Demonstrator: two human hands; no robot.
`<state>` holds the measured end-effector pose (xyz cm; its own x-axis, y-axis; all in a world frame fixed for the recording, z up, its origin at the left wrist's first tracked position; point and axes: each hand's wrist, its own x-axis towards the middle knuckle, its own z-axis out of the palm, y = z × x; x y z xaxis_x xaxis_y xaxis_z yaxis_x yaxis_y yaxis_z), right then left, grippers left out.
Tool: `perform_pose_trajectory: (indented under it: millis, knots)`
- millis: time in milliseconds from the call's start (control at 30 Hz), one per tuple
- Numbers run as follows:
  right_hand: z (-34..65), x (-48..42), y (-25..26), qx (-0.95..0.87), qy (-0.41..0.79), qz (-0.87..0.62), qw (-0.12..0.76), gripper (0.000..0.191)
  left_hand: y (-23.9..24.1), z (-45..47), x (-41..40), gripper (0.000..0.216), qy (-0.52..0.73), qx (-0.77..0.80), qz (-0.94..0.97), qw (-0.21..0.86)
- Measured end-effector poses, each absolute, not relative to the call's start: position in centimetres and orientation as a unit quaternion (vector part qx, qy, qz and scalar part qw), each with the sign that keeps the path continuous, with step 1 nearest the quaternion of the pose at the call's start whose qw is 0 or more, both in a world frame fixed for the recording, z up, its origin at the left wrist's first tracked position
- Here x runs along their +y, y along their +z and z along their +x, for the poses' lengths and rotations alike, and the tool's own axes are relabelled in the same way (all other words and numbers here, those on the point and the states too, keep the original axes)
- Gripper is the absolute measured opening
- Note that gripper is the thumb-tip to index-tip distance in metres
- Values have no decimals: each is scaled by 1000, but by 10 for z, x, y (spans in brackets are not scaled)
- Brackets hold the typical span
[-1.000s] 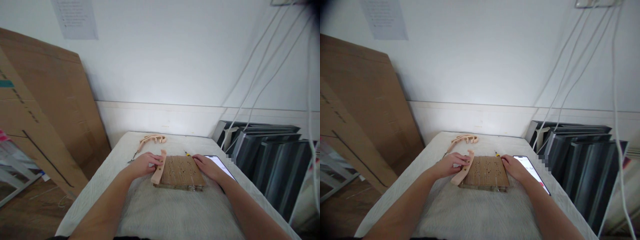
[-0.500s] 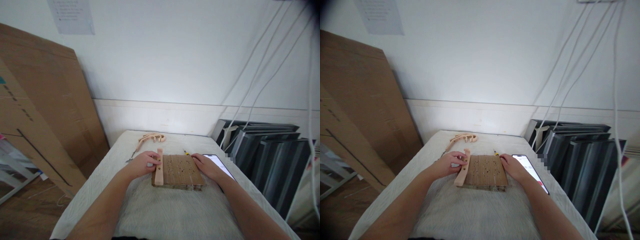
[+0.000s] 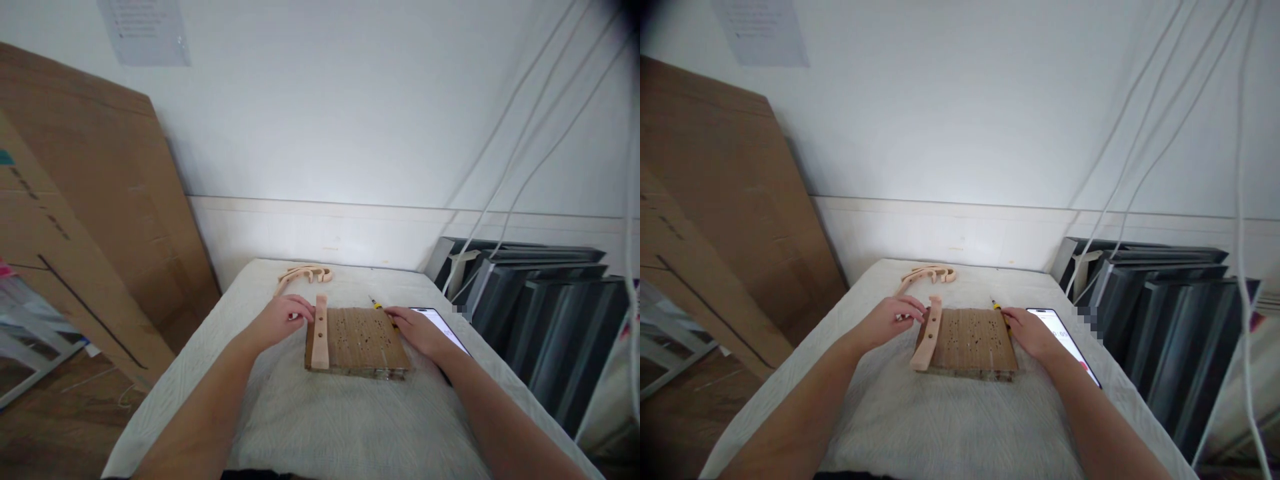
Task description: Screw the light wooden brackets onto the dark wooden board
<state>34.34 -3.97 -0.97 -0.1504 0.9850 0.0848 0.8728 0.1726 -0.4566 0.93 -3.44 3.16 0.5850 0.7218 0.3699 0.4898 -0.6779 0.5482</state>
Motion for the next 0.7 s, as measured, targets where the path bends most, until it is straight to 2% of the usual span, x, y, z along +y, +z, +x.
perform_pose_trajectory:
  millis: [167, 300, 400, 533, 700]
  knots:
    - [346, -39, -9, -754, 105, -630, 156, 37, 39, -20, -24, 30, 320, 542, 769, 115]
    - [347, -40, -14, -750, 98, -635, 158, 35, 38, -47, -22, 22, 165, 669, 719, 88]
    - [348, -39, -18, -739, 99, -650, 149, 40, 32, -47, -25, 14, 138, 669, 725, 91]
    - [348, -39, -18, -740, 97, -650, 142, 41, 25, -28, -28, 18, 126, 643, 750, 90]
    - [346, -43, -13, -744, 100, -645, 142, 38, 17, -15, -29, 5, 99, 652, 748, 73]
